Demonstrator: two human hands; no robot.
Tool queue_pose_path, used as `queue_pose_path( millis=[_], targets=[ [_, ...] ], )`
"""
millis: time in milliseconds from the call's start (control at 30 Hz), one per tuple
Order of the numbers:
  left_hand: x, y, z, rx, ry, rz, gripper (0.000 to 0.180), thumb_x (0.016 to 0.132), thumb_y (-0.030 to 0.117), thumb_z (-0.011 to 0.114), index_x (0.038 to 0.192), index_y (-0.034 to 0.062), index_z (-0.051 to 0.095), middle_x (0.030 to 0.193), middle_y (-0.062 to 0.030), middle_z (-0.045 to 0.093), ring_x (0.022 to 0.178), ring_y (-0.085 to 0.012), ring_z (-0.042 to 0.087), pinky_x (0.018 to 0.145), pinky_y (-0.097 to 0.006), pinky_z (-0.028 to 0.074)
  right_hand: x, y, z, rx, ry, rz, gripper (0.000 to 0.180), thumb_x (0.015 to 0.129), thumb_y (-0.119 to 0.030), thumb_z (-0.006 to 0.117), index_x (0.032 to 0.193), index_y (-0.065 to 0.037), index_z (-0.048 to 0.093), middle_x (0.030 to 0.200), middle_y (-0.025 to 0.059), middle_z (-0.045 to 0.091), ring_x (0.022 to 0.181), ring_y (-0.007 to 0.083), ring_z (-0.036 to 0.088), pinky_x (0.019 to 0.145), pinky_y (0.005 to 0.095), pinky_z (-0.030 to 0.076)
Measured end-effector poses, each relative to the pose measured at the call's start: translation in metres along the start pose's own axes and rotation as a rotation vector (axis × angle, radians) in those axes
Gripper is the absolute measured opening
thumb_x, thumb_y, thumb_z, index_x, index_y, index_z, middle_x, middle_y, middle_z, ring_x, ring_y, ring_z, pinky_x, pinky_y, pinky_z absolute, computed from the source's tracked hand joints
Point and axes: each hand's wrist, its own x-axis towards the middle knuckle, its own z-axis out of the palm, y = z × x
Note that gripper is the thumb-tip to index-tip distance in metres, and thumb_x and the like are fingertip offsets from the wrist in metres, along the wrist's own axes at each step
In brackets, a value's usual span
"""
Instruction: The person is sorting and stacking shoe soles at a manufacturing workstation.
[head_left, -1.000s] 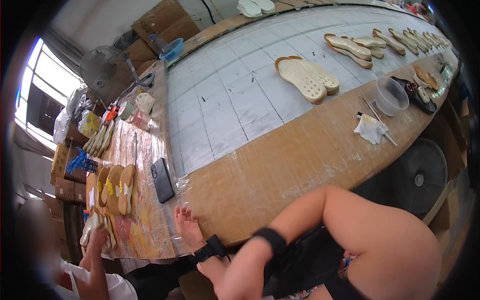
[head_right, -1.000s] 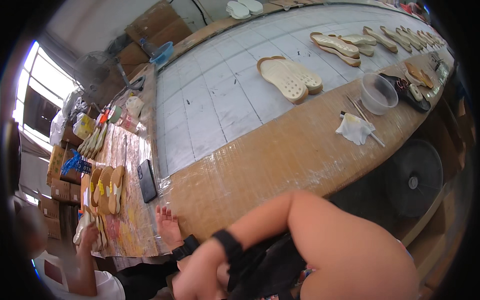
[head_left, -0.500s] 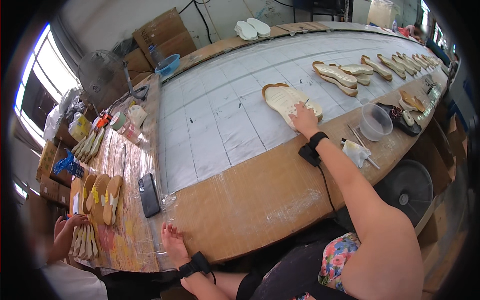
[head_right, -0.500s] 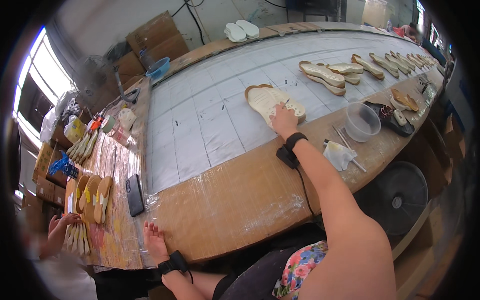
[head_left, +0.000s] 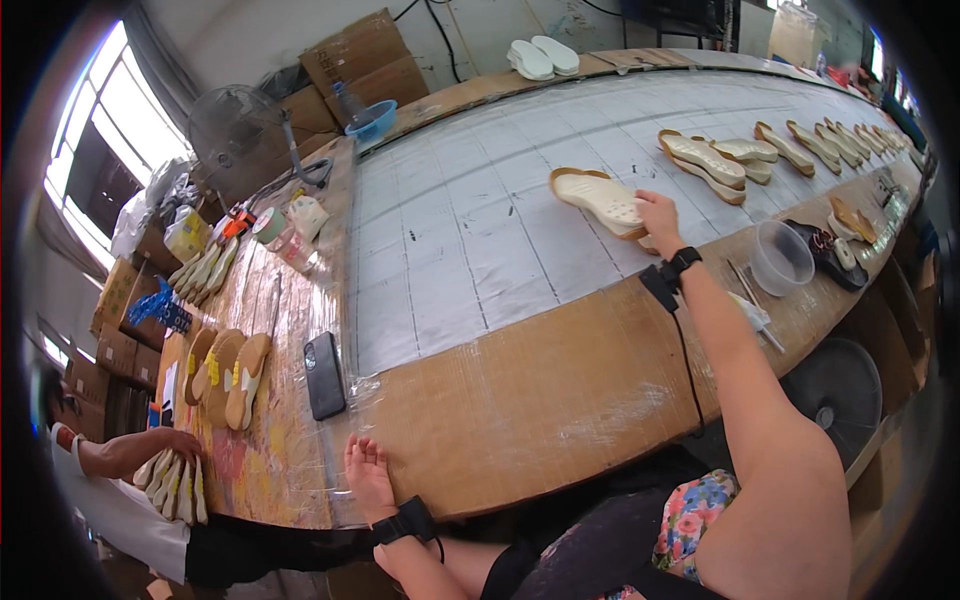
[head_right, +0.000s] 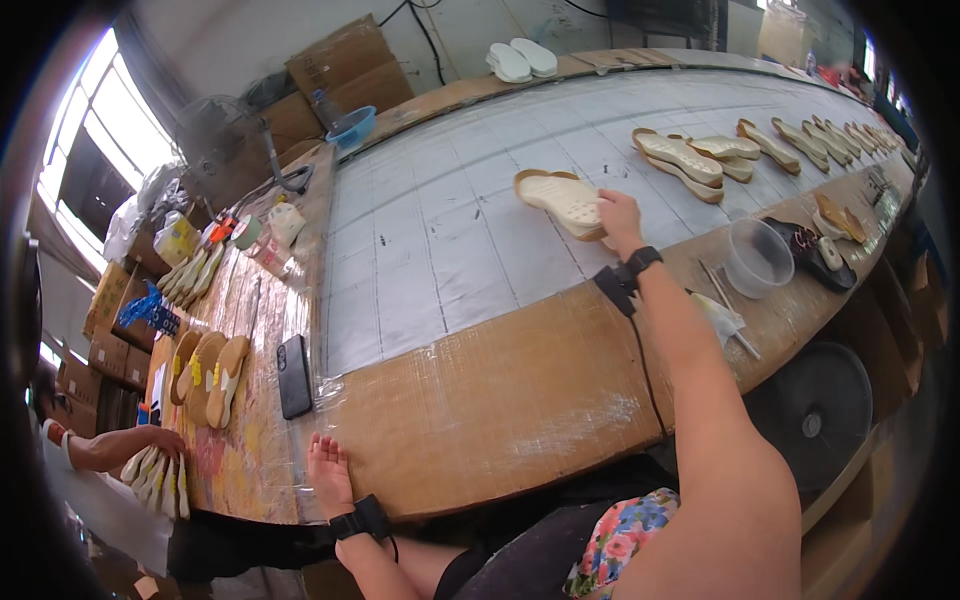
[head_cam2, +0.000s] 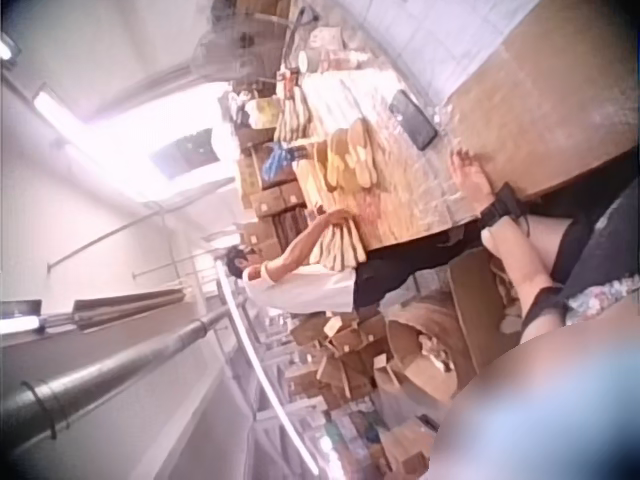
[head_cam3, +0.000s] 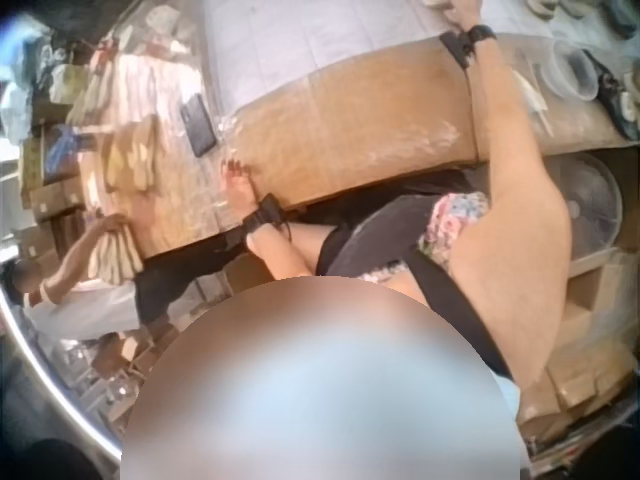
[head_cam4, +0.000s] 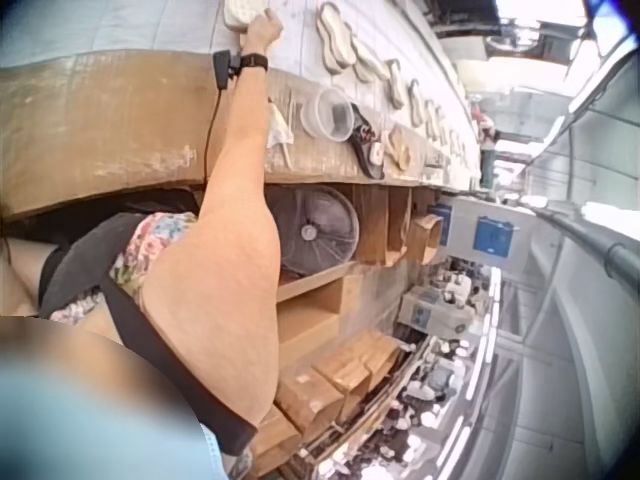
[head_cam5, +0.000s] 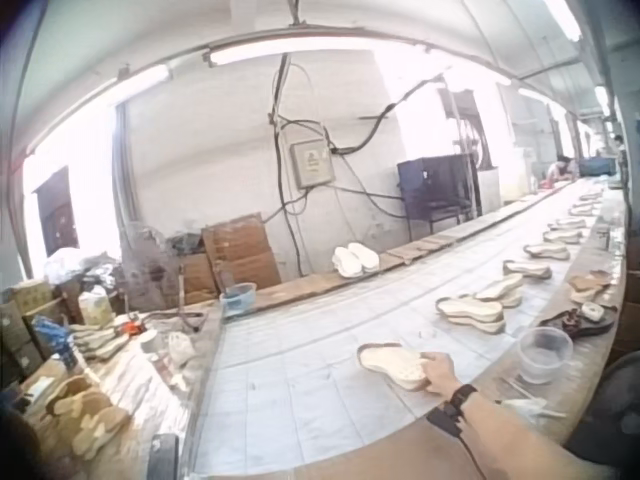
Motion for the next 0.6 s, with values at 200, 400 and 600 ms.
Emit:
queue_pose_path(
  millis=[200,400,600],
  targets=[
    [0.002,0.000,0.002,-0.004,0.050,-0.022,0.028,0.087,0.013,0.049,0.114,0.0046,0.046,0.095,-0.0055,0.056,0.085,-0.0138,0.055,0.074,-0.027,0.046,-0.006,0.021,-0.016,-0.319,0.069,-0.063,0.030,0.069,-0.011,0.047,0.094,-0.001,0.062,0.094,0.0187,0.061,0.092,0.0315,0.057,0.082,0.0365,0.043],
    [0.001,0.000,0.000,-0.011,0.034,-0.002,0.027,0.087,0.012,0.048,0.113,0.0043,0.047,0.095,-0.0062,0.057,0.085,-0.0139,0.055,0.074,-0.027,0.046,0.031,0.029,-0.024,-0.519,-0.235,-0.084,0.036,0.067,-0.009,0.052,0.101,0.000,0.060,0.097,0.0186,0.061,0.093,0.0300,0.058,0.082,0.0328,0.044],
    [0.000,-0.001,-0.003,-0.020,0.039,-0.007,0.029,0.087,0.012,0.049,0.114,0.0037,0.047,0.096,-0.0066,0.056,0.085,-0.0143,0.055,0.074,-0.027,0.046,0.039,0.048,-0.042,-0.295,-0.396,0.012,0.036,0.077,-0.013,0.051,0.109,0.004,0.056,0.097,0.0119,0.061,0.087,0.0175,0.056,0.073,0.0278,0.044]
  ],
)
